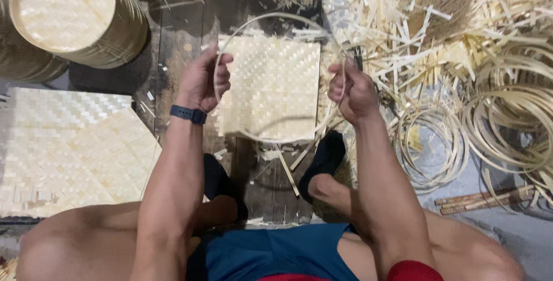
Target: The person places a circular bamboo frame onto a woven bamboo mat, fits them together using a wooden block and a circular base, and trims the excess material around the edges using shears.
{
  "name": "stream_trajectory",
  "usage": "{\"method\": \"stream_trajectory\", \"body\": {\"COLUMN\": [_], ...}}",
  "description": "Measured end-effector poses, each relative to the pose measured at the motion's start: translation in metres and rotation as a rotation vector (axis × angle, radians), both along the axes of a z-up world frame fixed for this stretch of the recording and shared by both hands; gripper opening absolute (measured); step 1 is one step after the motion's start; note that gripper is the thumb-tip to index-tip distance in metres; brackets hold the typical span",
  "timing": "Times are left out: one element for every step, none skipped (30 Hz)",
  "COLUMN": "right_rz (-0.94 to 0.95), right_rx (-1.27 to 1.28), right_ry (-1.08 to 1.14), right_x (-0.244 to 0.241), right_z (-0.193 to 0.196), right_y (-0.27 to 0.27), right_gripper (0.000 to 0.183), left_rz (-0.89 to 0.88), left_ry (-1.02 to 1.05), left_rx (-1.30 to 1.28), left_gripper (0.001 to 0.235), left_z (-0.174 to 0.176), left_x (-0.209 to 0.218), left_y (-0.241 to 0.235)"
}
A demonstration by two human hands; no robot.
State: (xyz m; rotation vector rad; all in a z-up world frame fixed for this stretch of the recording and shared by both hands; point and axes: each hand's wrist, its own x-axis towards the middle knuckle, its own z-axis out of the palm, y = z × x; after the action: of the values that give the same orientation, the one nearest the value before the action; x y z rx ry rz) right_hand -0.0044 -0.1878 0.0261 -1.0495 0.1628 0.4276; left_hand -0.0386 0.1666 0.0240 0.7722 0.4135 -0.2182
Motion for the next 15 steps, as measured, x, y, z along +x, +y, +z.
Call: {"method": "stream_trajectory", "body": {"right_rz": [-0.045,-0.086,-0.127,-0.146,-0.165,-0.185,-0.212,-0.237,-0.261,-0.237,-0.212,-0.187,-0.175,-0.166,-0.156], "right_rx": [0.032,0.065,0.097,0.086,0.076,0.061,-0.045,-0.151,-0.258,-0.347,-0.436,-0.524,-0.519,-0.514,-0.509], "right_ry": [0.007,0.010,0.014,0.014,0.014,0.014,0.004,-0.004,-0.014,-0.035,-0.056,-0.077,-0.092,-0.108,-0.124], "right_x": [-0.002,0.000,0.001,0.003,0.004,0.005,0.006,0.006,0.006,0.007,0.006,0.006,0.006,0.006,0.006], "right_z": [-0.005,-0.010,-0.015,-0.019,-0.023,-0.026,-0.030,-0.036,-0.041,-0.046,-0.051,-0.056,-0.060,-0.062,-0.062], "right_y": [0.001,0.004,0.006,0.007,0.009,0.008,0.008,0.009,0.009,0.010,0.011,0.012,0.014,0.016,0.017], "right_gripper": [0.043,0.042,0.041,0.041,0.041,0.041,0.036,0.032,0.028,0.025,0.024,0.024,0.024,0.024,0.024], "left_rz": [-0.003,-0.002,0.046,0.092,0.140,0.157,0.175,0.195,0.226,0.260,0.294,0.300,0.307,0.311,0.321], "left_ry": [0.042,0.081,0.068,0.053,0.038,0.024,0.010,-0.002,0.018,0.038,0.058,0.080,0.102,0.123,0.114], "left_rx": [-0.001,-0.001,-0.020,-0.039,-0.057,-0.096,-0.134,-0.172,-0.139,-0.103,-0.068,-0.064,-0.059,-0.055,-0.077], "left_gripper": [0.038,0.047,0.043,0.041,0.040,0.037,0.035,0.033,0.031,0.029,0.027,0.024,0.021,0.019,0.017], "left_z": [-0.005,-0.011,-0.020,-0.030,-0.040,-0.053,-0.065,-0.076,-0.087,-0.096,-0.103,-0.108,-0.112,-0.113,-0.113], "left_x": [-0.002,-0.004,-0.007,-0.009,-0.009,-0.010,-0.009,-0.009,-0.008,-0.007,-0.005,-0.004,-0.004,-0.003,-0.004], "left_y": [-0.001,-0.002,-0.007,-0.012,-0.015,-0.019,-0.019,-0.018,-0.018,-0.016,-0.015,-0.012,-0.010,-0.008,-0.007]}}
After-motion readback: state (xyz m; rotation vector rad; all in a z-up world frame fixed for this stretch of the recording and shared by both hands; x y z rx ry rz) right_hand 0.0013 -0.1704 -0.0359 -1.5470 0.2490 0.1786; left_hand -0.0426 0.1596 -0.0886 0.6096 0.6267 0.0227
